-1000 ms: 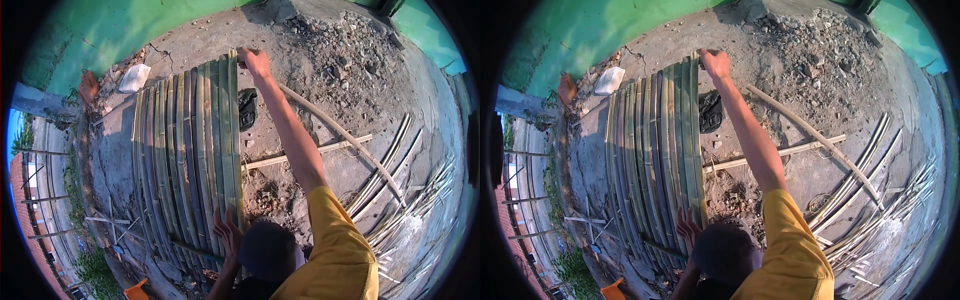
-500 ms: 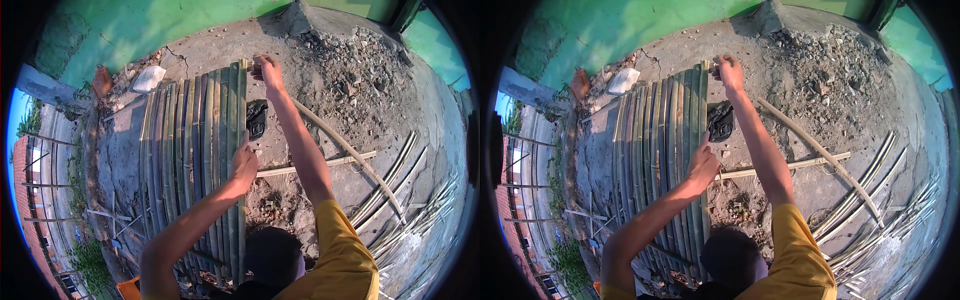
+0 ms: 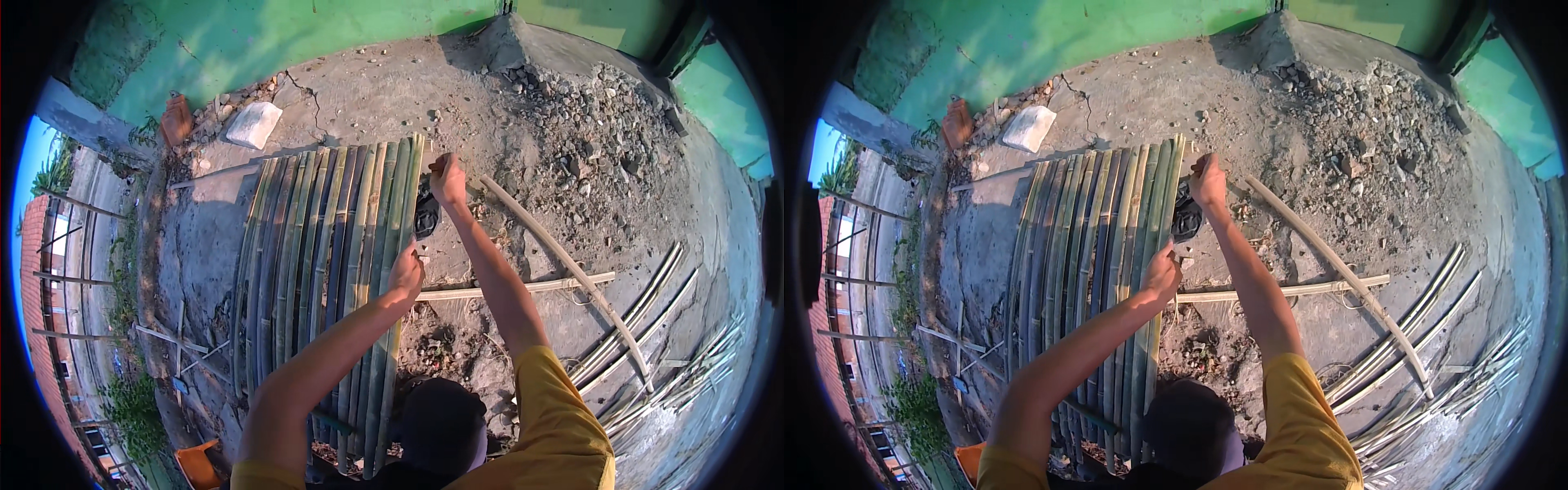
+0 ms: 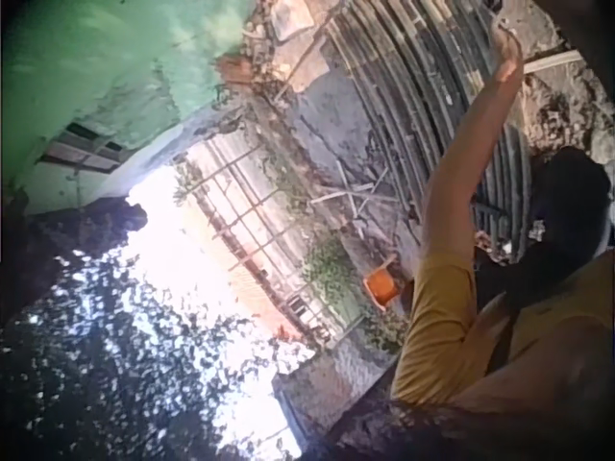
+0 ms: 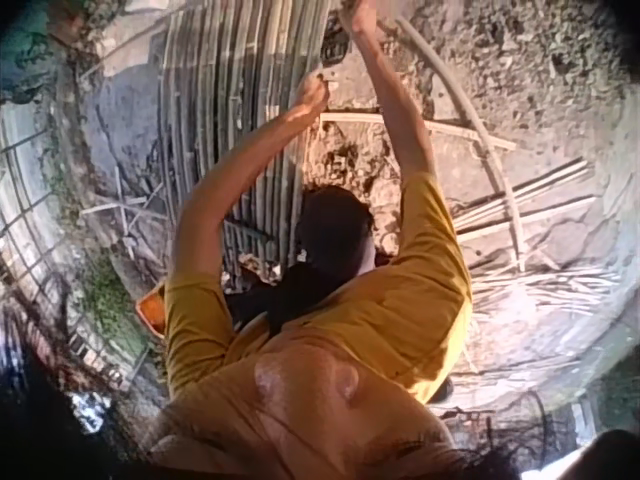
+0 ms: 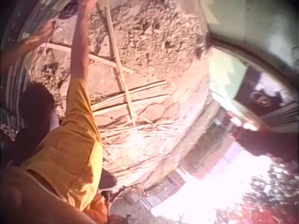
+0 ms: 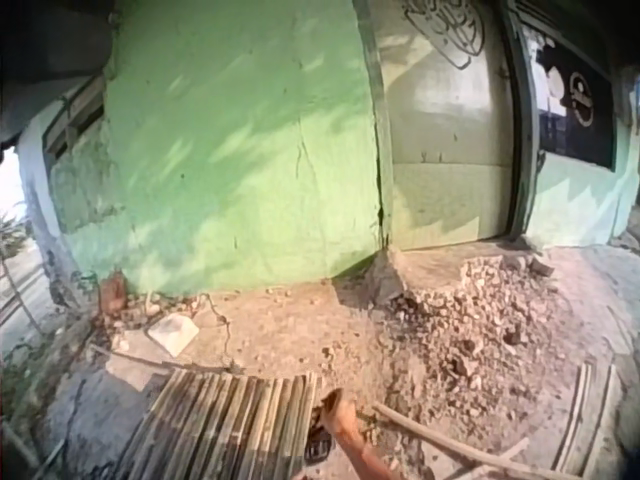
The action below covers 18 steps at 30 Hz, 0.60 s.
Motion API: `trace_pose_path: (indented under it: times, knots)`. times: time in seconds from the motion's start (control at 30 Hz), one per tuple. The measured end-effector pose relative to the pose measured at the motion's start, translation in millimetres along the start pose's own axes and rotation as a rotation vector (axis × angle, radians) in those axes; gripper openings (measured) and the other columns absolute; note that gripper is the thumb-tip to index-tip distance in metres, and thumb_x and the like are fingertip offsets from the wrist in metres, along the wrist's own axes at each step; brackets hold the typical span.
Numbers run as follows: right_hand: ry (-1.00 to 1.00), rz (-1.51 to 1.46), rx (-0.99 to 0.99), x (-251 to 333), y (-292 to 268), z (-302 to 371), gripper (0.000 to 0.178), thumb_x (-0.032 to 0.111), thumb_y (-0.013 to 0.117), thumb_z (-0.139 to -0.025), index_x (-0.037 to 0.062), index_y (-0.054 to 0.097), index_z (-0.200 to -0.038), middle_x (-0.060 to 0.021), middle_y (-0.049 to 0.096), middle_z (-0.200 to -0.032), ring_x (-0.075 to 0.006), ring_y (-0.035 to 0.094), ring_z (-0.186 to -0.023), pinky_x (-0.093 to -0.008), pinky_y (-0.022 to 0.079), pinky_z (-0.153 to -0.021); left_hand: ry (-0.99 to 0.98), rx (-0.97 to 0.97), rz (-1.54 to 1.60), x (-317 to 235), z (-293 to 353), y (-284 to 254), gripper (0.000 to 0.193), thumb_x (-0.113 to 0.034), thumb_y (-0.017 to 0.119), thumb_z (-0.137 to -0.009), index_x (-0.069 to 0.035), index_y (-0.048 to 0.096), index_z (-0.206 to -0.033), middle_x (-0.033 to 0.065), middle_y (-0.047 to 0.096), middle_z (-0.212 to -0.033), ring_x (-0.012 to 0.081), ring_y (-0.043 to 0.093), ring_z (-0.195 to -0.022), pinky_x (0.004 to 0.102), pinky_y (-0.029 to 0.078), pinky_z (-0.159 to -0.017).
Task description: The person constructs a flat bamboo surface by aligning thin bamboo slats and hammering small nails through a transverse bamboo strip into each slat by hand.
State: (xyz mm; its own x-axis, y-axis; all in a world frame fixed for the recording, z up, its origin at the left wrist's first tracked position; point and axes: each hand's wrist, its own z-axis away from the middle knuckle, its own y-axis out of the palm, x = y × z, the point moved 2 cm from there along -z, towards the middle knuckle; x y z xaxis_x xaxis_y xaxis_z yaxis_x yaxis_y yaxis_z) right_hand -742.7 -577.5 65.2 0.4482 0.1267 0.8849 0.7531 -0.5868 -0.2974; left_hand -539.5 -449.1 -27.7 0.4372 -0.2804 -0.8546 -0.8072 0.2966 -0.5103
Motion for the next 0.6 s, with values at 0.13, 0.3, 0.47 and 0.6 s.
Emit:
trace_pose_path:
  times: [0.13, 0.3, 0.47, 0.6]
  knots:
    - [-0.326, 0.506, 0.312, -73, -39, 76, 0.021, 0.016, 0.062, -0.094, 0.0055, 0.074, -0.106, -0.0209, 0.075, -0.100, -0.0463, 0.073, -0.087, -0.0526, 0.060, -0.080, -0.382, 0.153, 0.193, -87, 8, 31, 0.066, 0.004, 0.048, -0.100, -0.001, 0.037, -0.164, 0.0056, 0.063, -0.106, 0.0136, 0.061, -0.095, 0.0294, 0.052, -0.088]
    - [-0.096, 0.572, 0.630, -67, 0, 88, 0.032, 0.024, 0.057, -0.098, 0.0044, 0.069, -0.119, -0.0206, 0.075, -0.106, -0.0396, 0.071, -0.106, -0.0494, 0.061, -0.080, -0.497, 0.164, 0.456, -89, 10, 8, 0.075, 0.011, 0.045, -0.096, 0.003, 0.026, -0.167, 0.0140, 0.052, -0.151, 0.0174, 0.047, -0.139, 0.0277, 0.033, -0.118]
    - [-0.346, 0.602, 0.561, -67, 13, 66, 0.049, 0.028, 0.056, -0.099, 0.0071, 0.060, -0.143, -0.0209, 0.062, -0.142, -0.0358, 0.068, -0.120, -0.0488, 0.059, -0.089, -0.196, 0.131, 0.612, -40, 13, 31, 0.070, 0.000, 0.051, -0.105, -0.003, 0.024, -0.170, 0.0103, 0.047, -0.161, 0.0157, 0.045, -0.143, 0.0287, 0.036, -0.118]
    - [-0.519, 0.686, 0.841, -86, 15, 78, 0.060, 0.039, 0.061, -0.096, 0.0109, 0.058, -0.149, -0.0159, 0.046, -0.162, -0.0356, 0.037, -0.152, -0.0538, 0.033, -0.122, -0.599, 0.040, 0.765, -25, 23, 63, 0.063, -0.036, 0.049, -0.114, -0.007, 0.033, -0.166, 0.0037, 0.048, -0.162, 0.0105, 0.052, -0.134, 0.0305, 0.044, -0.110]
